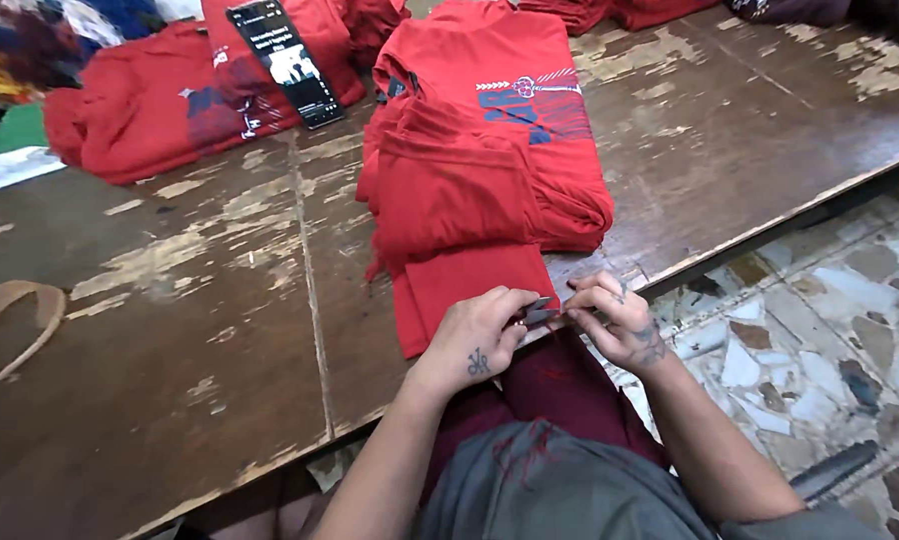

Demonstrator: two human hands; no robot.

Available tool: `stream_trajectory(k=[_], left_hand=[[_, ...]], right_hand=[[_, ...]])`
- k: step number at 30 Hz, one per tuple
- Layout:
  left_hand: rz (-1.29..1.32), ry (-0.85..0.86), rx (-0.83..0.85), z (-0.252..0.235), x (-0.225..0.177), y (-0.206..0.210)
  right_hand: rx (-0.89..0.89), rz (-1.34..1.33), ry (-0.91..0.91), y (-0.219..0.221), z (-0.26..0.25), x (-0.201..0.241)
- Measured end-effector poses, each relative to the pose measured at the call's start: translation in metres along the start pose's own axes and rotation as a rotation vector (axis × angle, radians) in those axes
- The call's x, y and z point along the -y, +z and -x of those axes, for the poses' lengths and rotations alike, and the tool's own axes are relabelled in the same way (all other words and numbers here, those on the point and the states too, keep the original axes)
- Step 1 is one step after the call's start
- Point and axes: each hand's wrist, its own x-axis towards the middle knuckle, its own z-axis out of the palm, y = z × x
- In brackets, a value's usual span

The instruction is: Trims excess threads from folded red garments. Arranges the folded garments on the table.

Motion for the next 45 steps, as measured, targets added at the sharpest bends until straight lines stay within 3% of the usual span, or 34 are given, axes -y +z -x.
stream_trajectory(k=[4, 19, 22, 25, 28, 32, 35, 38, 40, 43, 45], left_hand=[[-0.043, 0.058, -0.077, -0.003, -0.004, 0.009], [-0.016, 0.045, -0.123, 0.001, 0.001, 0.007], [0.141, -0.105, -0.138, 0.003, 0.000, 0.007], [0.392, -0.281, -0.249, 0.003, 0.000, 0.008], [0.475, -0.348, -0.253, 0.002, 0.000, 0.007], [0.435, -0.306, -0.185, 0.011, 0.004, -0.002], [0.353, -0.211, -0.208, 0.022, 0.009, -0.002], [-0.013, -0.207, -0.104, 0.022, 0.000, -0.008], [-0.142, -0.176, 0.052, 0.013, -0.005, -0.018], [-0.094, -0.084, 0.025, -0.003, -0.009, -0.025], [0.003, -0.107, 0.031, -0.018, -0.015, -0.026]], right_hand=[[-0.035, -0.071, 0.018, 0.001, 0.003, -0.001], [-0.001, -0.137, 0.012, -0.002, -0.001, 0.003], [0.069, -0.180, 0.030, -0.004, -0.005, 0.003], [0.149, 0.060, 0.057, 0.005, -0.012, 0.005], [0.158, 0.234, -0.003, 0.018, -0.014, 0.000], [0.101, 0.002, 0.042, -0.006, -0.006, -0.006], [0.299, -0.194, 0.100, -0.036, -0.002, -0.006], [0.412, -0.114, 0.052, -0.038, -0.009, 0.002], [0.357, 0.009, 0.070, -0.030, -0.017, 0.011], [0.306, 0.141, 0.111, -0.008, -0.029, 0.020], [0.178, 0.057, 0.073, 0.013, -0.031, 0.009]])
